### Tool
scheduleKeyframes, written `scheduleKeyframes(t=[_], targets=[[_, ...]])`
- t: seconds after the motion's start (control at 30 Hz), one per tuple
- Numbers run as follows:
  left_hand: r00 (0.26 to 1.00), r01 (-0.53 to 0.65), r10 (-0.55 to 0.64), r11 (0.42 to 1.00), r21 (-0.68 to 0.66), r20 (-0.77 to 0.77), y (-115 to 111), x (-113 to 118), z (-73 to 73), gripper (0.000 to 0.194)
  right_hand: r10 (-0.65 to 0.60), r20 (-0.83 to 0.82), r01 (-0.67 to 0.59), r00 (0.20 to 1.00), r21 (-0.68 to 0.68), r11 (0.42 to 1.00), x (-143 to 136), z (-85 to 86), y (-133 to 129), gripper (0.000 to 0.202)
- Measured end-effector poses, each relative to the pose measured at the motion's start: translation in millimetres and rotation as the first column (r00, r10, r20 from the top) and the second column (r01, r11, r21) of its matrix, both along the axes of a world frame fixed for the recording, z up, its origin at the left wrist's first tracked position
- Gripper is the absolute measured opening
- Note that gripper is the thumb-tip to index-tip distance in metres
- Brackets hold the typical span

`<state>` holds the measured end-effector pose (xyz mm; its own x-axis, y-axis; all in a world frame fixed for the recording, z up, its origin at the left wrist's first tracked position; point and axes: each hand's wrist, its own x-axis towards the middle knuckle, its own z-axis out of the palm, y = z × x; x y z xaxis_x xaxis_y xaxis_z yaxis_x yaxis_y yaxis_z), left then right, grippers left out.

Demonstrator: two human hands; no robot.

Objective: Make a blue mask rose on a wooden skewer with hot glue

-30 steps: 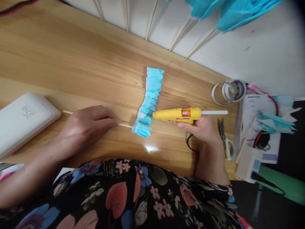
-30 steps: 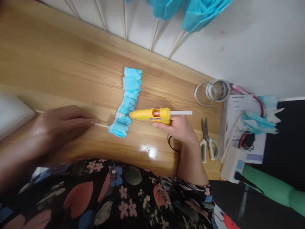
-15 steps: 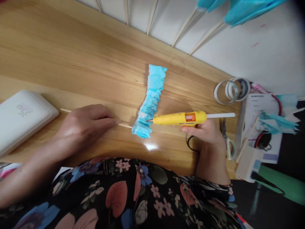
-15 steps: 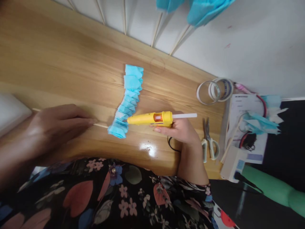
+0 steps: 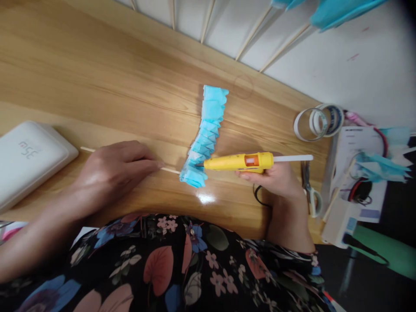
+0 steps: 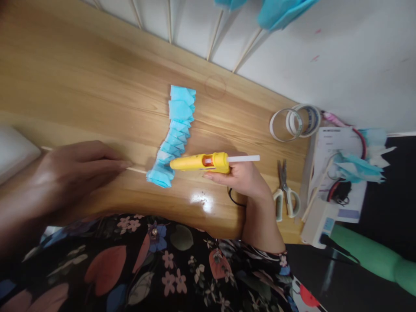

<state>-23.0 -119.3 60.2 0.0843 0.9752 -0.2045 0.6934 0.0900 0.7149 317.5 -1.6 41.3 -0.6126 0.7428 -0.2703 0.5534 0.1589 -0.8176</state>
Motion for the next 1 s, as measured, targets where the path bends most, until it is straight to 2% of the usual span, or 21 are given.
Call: scheduleKeyframes(t=[0.17,0.33,0.5,0.63,0.77,1.0], targets=[[1.000,-0.019,0.019,1.000,0.002,-0.001,-1,0,-2.3,0.034,0.001,0.009,-0.001,1.000,0.037,0.999,-3,2.3,0,0.026],[0.996,0.088,-0.086,0.994,0.065,-0.033,-2,-9,-12.6,0.032,0.005,0.034,-0.007,0.999,0.032,0.999,-3,4.5,0,0.023],[0.965,0.260,-0.240,0.931,0.257,-0.110,-4,-22,-25.2,0.026,-0.061,-0.031,0.060,0.998,-0.053,0.997,11,-0.1,5,0.025],[0.940,0.339,-0.304,0.883,0.324,-0.153,-3,-25,-29.2,0.020,-0.151,-0.161,0.127,0.975,-0.149,0.981,16,-4.9,11,0.041],[0.935,0.355,-0.323,0.877,0.324,-0.149,-3,-24,-26.8,0.019,-0.202,-0.178,0.171,0.963,-0.174,0.970,14,-7.5,14,0.050],[0.919,0.367,-0.307,0.896,0.252,-0.247,1,-21,-23.1,0.027,-0.186,-0.308,0.152,0.933,-0.131,0.980,12,-19.2,23,0.052]])
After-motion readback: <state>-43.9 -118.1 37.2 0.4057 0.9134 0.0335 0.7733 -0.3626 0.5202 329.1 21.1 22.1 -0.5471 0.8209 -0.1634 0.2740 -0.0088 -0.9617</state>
